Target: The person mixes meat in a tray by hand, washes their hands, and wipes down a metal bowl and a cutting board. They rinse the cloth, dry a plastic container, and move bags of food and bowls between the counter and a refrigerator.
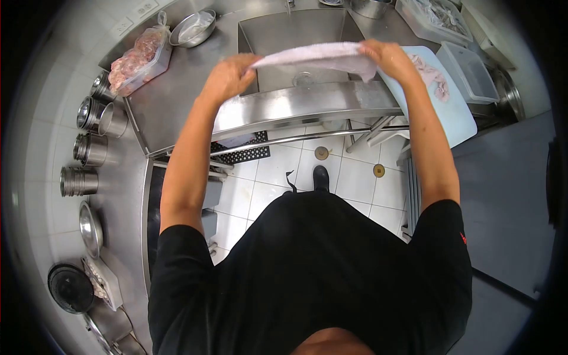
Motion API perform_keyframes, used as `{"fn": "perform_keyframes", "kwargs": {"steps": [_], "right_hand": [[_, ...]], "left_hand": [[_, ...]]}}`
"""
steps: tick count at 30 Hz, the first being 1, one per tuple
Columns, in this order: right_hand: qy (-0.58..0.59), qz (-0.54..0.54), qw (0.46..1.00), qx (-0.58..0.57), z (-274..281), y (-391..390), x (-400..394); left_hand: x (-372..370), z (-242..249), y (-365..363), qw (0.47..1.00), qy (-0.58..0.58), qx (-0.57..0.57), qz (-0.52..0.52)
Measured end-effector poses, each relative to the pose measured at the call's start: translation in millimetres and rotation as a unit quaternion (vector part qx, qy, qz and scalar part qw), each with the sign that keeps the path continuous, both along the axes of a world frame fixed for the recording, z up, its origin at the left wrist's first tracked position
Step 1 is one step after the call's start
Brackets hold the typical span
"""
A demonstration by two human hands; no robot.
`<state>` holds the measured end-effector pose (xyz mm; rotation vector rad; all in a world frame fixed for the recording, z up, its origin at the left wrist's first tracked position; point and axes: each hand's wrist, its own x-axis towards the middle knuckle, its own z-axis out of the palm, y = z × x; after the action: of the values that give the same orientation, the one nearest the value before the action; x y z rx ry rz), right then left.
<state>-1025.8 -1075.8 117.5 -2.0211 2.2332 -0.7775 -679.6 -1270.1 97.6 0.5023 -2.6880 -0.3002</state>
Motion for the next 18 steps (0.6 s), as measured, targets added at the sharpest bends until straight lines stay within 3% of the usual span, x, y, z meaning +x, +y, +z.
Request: {"fn": "perform_keyframes", "kwargs": {"steps": [2, 4, 5, 8, 10, 13, 14, 16, 18], "right_hand": [[0.005, 0.006, 0.995, 0.100, -40, 13, 1], [-0.006, 0.045, 0.979, 0.199, -67, 28, 9], [-0.015, 0.052, 0.967, 0.247, -73, 35, 15], [-0.021, 0.070, 0.987, 0.140, -96, 39, 23], [0.055, 0.102, 0.986, 0.117, -108, 45, 32], [0.104, 0.113, 0.988, 0.026, -131, 57, 44], [0.109, 0.112, 0.988, -0.015, -136, 57, 43], [0.023, 0.116, 0.992, 0.052, -132, 48, 24], [-0.051, 0.092, 0.993, 0.060, -124, 33, 13]], "left_hand": [[16, -34, 2, 0.992, 0.012, -0.102, -0.072], [45, -63, 26, 0.979, -0.119, -0.156, -0.057], [54, -79, 30, 0.987, -0.104, -0.117, -0.038], [70, -99, 44, 0.997, -0.067, 0.004, 0.027], [64, -84, 59, 0.992, -0.053, 0.088, 0.076], [57, -70, 60, 0.935, -0.101, 0.275, 0.199], [58, -75, 53, 0.962, -0.063, 0.194, 0.180], [57, -83, 32, 0.990, 0.009, 0.029, 0.140], [51, -70, 14, 0.992, 0.020, 0.017, 0.123]]}}
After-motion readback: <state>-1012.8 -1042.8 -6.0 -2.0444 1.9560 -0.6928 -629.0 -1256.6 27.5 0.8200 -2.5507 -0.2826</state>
